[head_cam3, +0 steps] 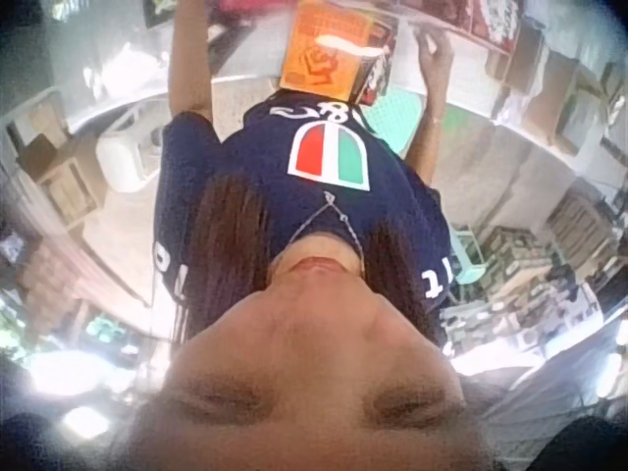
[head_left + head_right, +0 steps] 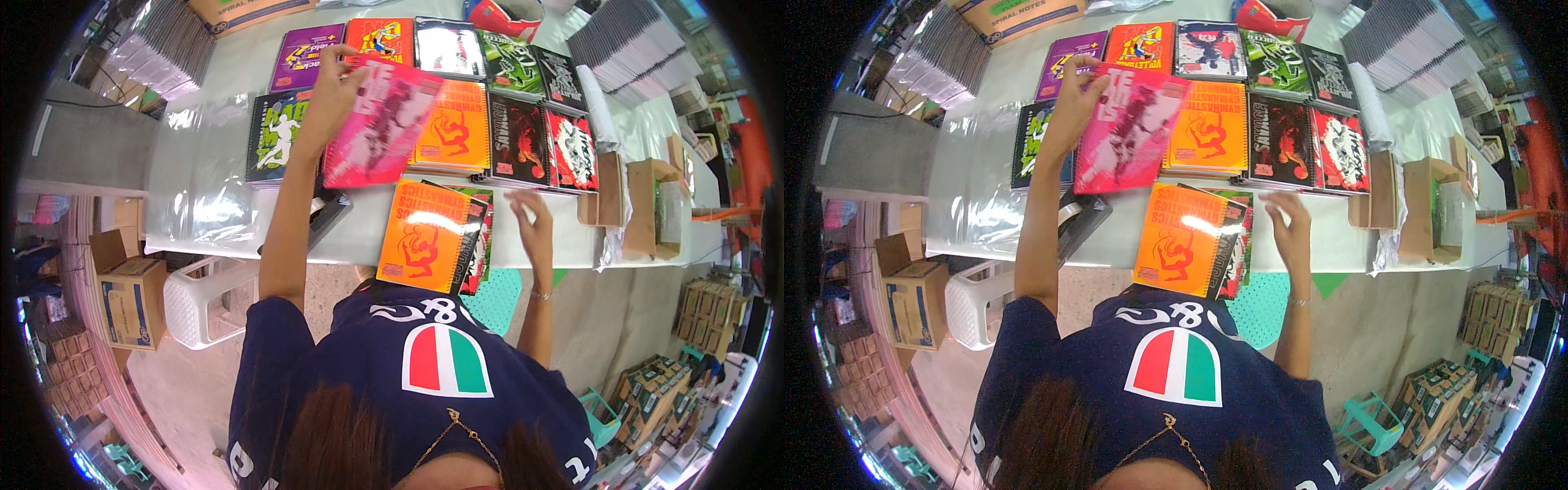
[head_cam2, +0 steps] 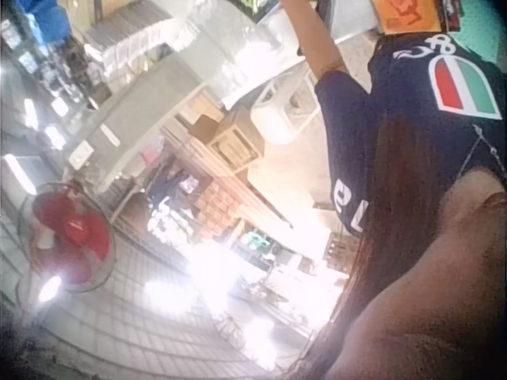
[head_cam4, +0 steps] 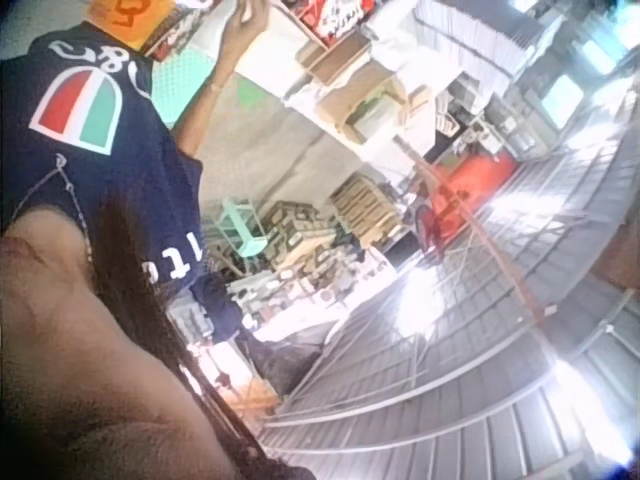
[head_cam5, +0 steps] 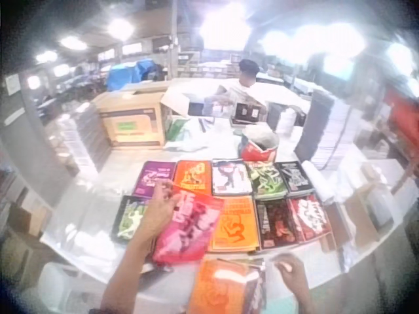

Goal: The person wraps stacks of notebooks in plastic film and secures them with adhesive tape, and sorts loose notebooks into a stack by hand.

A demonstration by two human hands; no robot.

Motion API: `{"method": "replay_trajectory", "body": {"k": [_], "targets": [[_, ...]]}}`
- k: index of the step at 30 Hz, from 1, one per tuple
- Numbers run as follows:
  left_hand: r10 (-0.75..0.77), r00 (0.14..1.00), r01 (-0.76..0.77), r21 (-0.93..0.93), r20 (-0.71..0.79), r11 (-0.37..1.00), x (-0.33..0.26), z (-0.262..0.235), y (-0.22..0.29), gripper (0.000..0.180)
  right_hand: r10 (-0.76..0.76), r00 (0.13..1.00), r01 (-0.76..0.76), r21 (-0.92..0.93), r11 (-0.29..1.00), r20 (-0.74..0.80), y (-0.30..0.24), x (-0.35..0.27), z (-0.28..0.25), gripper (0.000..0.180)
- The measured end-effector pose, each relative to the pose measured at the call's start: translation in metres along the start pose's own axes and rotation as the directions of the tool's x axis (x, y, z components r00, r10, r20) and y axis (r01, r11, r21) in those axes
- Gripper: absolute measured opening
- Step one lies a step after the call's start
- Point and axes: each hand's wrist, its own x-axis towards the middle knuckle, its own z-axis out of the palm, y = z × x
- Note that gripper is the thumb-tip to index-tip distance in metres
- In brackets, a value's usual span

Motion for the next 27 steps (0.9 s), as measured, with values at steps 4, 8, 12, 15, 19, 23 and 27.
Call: {"method": "replay_trajectory", "body": {"k": [4, 8, 12, 15, 19, 23, 27], "targets": [[-0.016, 1.0, 0.016, -0.022, -0.004, 1.0, -0.034, 0.005, 0.02, 0.054, 0.251, 0.967, -0.248, 0.076, 0.966, -0.039, 0.017, -0.055, 0.014, 0.02], [0.199, 0.94, -0.014, 0.554, -0.276, 0.833, -0.027, -0.053, -0.025, 0.077, 0.45, 0.886, -0.413, 0.249, 0.876, -0.11, 0.028, -0.088, 0.025, 0.026], [-0.216, 0.849, 0.528, 0.796, -0.482, 0.298, -0.053, -0.2, -0.147, 0.078, 0.524, 0.846, -0.484, 0.27, 0.833, -0.099, 0.008, -0.101, 0.049, 0.034], [-0.326, 0.838, 0.544, 0.719, -0.437, 0.434, -0.063, -0.199, -0.135, 0.06, 0.515, 0.844, -0.461, 0.288, 0.839, -0.151, -0.006, -0.108, 0.072, 0.036], [-0.128, 0.92, 0.363, 0.684, -0.37, 0.633, -0.071, -0.19, -0.07, 0.041, 0.35, 0.916, -0.35, 0.035, 0.936, -0.195, -0.012, -0.111, 0.083, 0.037], [-0.096, 0.982, 0.163, 0.466, -0.166, 0.869, -0.104, -0.103, 0.04, 0.039, 0.415, 0.881, -0.412, 0.064, 0.909, -0.229, -0.022, -0.111, 0.078, 0.034], [-0.146, 0.877, 0.269, -0.215, 0.458, 0.939, -0.149, -0.022, 0.096, 0.024, 0.431, 0.846, -0.429, 0.078, 0.9, -0.313, -0.028, -0.112, 0.071, 0.031]]}}
